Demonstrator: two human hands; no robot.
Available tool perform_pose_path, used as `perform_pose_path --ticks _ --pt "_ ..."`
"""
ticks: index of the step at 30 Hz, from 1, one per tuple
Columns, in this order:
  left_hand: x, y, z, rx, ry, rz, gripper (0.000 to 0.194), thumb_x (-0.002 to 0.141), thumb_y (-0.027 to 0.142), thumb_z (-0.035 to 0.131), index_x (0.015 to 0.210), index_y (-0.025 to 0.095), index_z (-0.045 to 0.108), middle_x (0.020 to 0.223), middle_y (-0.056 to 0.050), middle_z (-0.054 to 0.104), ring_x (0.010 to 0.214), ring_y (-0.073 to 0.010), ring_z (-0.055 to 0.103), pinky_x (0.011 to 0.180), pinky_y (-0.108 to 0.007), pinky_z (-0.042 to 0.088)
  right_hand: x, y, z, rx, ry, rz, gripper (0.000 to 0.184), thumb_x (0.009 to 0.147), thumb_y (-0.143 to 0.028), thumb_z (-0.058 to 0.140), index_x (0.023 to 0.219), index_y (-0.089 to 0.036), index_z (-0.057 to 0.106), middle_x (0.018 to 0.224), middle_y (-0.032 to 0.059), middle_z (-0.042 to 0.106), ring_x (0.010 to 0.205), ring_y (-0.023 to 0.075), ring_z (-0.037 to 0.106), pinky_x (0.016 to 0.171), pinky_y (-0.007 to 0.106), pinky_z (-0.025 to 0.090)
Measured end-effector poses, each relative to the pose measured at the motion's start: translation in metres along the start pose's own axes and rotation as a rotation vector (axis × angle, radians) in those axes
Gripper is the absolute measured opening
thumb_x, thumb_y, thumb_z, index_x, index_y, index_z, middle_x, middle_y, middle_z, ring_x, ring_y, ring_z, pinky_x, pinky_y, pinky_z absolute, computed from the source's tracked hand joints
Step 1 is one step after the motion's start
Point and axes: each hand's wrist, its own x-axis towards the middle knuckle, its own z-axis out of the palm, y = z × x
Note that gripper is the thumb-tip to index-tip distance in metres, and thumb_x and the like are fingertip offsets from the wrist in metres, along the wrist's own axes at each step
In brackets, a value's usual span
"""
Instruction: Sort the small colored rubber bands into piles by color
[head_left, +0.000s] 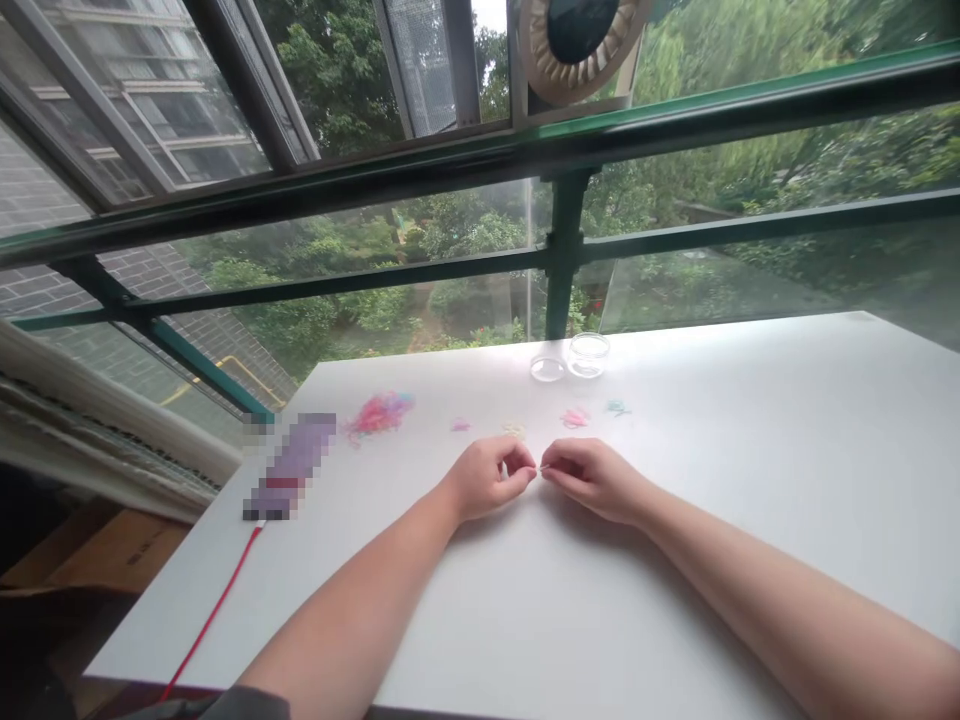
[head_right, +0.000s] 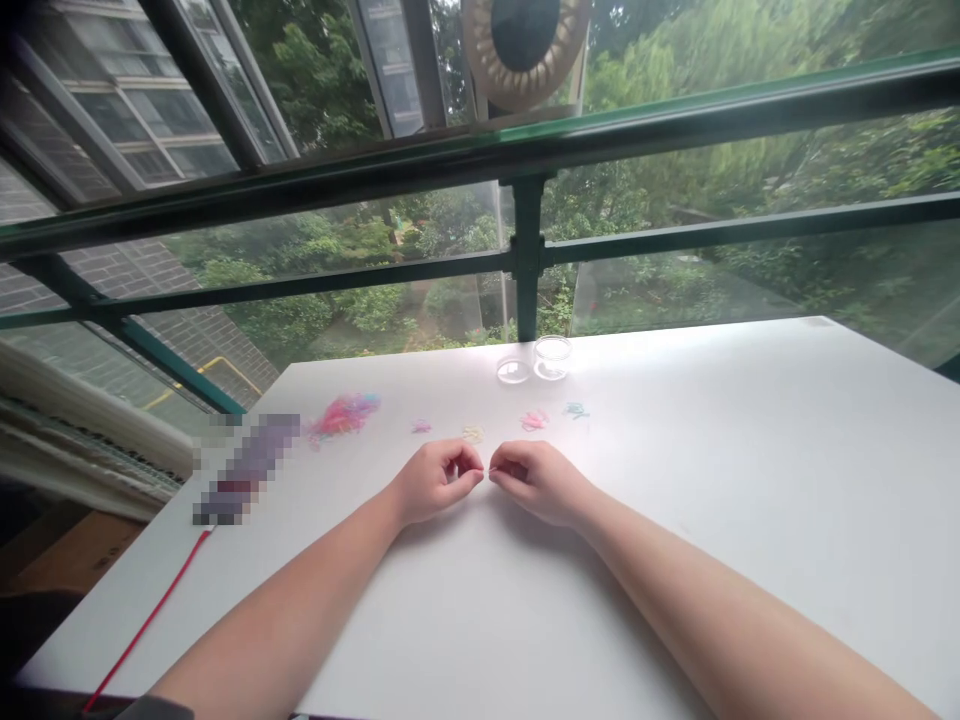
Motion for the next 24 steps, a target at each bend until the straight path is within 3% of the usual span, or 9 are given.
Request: perform_pose_path --ticks 13,18,24 --pt "-0.002 -0.002 -0.007 0.008 -0.073 0.005 0.005 0.073 0.018 0.051 0.07 0.016 0.054 0.065 0.0 0.056 0.059 -0.01 0.048 0.057 -0.023 0.039 -0.003 -0.004 -0.007 -0.014 -0.012 -0.082 0.013 0.079 -0.016 0.05 0.069 -0.017 0.058 0.06 -0.0005 0.052 0.057 0.0112 0.045 0.057 0.024 0.037" --pt "0.0 -0.009 -0.019 0.034 -0.006 0.004 0.006 0.074 0.02 0.051 0.07 0.016 0.052 0.065 0.0 0.055 0.061 -0.0102 0.048 0.059 -0.023 0.04 -0.004 -0.002 -0.012 0.002 0.034 -0.051 0.014 0.078 -0.014 0.048 0.066 -0.017 0.056 0.06 -0.0006 0.052 0.059 0.0121 0.047 0.06 0.024 0.038" --pt "0.0 -0.017 -0.02 -0.008 0.058 -0.041 0.01 0.076 0.024 0.051 0.072 0.015 0.053 0.064 0.001 0.053 0.058 -0.0094 0.046 0.056 -0.022 0.039 -0.005 0.003 -0.012 0.058 0.11 0.051 0.014 0.079 -0.017 0.046 0.067 -0.017 0.055 0.059 -0.001 0.052 0.056 0.0117 0.046 0.056 0.024 0.037"
